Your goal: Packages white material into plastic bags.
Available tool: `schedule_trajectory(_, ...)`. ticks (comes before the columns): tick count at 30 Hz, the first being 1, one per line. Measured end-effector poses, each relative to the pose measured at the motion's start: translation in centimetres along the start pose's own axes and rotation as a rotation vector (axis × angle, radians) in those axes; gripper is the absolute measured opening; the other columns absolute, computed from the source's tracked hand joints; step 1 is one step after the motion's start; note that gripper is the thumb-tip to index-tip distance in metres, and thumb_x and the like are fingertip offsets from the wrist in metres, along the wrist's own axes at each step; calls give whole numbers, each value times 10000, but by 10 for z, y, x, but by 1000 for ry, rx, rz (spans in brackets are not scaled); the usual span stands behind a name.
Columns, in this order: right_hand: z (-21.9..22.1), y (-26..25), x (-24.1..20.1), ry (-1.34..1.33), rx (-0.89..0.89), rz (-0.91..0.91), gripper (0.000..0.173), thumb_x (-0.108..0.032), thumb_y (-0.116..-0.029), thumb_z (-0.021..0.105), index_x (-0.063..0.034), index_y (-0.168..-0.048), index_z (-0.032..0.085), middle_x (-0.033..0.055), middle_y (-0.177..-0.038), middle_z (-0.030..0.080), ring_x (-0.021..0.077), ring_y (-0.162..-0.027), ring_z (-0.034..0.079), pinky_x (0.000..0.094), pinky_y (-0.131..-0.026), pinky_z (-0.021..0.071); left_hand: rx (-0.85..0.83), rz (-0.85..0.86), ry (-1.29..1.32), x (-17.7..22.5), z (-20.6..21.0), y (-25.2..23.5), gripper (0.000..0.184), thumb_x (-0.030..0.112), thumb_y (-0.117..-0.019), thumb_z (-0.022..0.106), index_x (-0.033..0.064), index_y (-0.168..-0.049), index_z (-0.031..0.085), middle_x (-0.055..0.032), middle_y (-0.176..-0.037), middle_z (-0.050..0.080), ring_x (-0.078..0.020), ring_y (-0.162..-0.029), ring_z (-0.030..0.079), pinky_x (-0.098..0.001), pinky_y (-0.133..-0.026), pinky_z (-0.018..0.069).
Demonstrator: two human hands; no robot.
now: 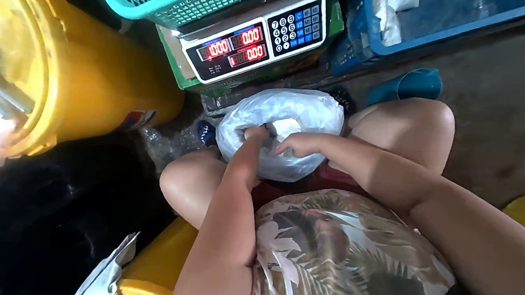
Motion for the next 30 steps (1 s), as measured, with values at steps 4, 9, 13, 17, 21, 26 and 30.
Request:
schedule_trajectory(4,0,13,-29,-20,-42,-88,702,208,-865,477,-168,-1443,609,39,-1475,594,275,-1334,583,520,-1121,434,-108,101,64,25,3,-11,490,489,-1074,452,181,-1430,589,-165,-1482,568,-408,-1382,519,-708,-1047,421)
schedule_trajectory(9,-28,21,-9,-11,30,42,719,184,-849,583,-132,-1494,544,117,-1483,573,338,-1356,549,557,-1132,409,-44,286,126,32,-1,-13,514,500,-1079,433,124,-1366,633,-197,-1386,629,-410,-1315,572,-697,-1049,415)
schedule_trajectory(13,-50,25,12,-42,203,75,719,186,-846,566,-165,-1472,577,103,-1468,590,344,-1354,553,587,-1121,416,-50,290,108,29,-8,11,411,336,-1077,499,118,-1413,597,-210,-1397,619,-430,-1296,581,-698,-1018,438)
schedule_trajectory(17,-65,37,23,-127,318,97,722,183,-867,535,-200,-1478,574,86,-1476,585,378,-1148,669,619,-870,544,-15,260,128,3,-5,13,392,363,-1058,510,74,-1273,666,-214,-1261,682,-410,-1186,649,-681,-953,490)
schedule_trajectory(21,-82,65,19,-182,416,107,750,192,-879,509,-213,-1509,536,0,-1561,503,355,-1023,704,592,-765,561,63,229,200,-25,-12,29,536,496,-1072,483,23,-1231,677,-249,-1216,684,-422,-1172,651,-670,-978,489)
schedule_trajectory(26,-84,75,17,-165,469,113,756,188,-872,542,-197,-1522,519,-32,-1596,457,350,-1072,702,588,-775,575,118,179,254,-60,-15,61,546,494,-1083,455,24,-1231,689,-241,-1209,691,-412,-1173,652,-661,-999,482)
schedule_trajectory(30,-78,60,24,-150,468,92,750,174,-878,544,-198,-1528,510,24,-1571,490,362,-985,713,586,-758,575,128,207,242,-74,-9,82,530,476,-1078,485,4,-1190,699,-246,-1168,699,-414,-1145,661,-657,-996,483)
Point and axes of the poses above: each hand's wrist, its own y-axis away from the middle knuckle, its own z-axis out of the palm, x = y × z, the point moved 10 cm from there along -y, towards the middle knuckle
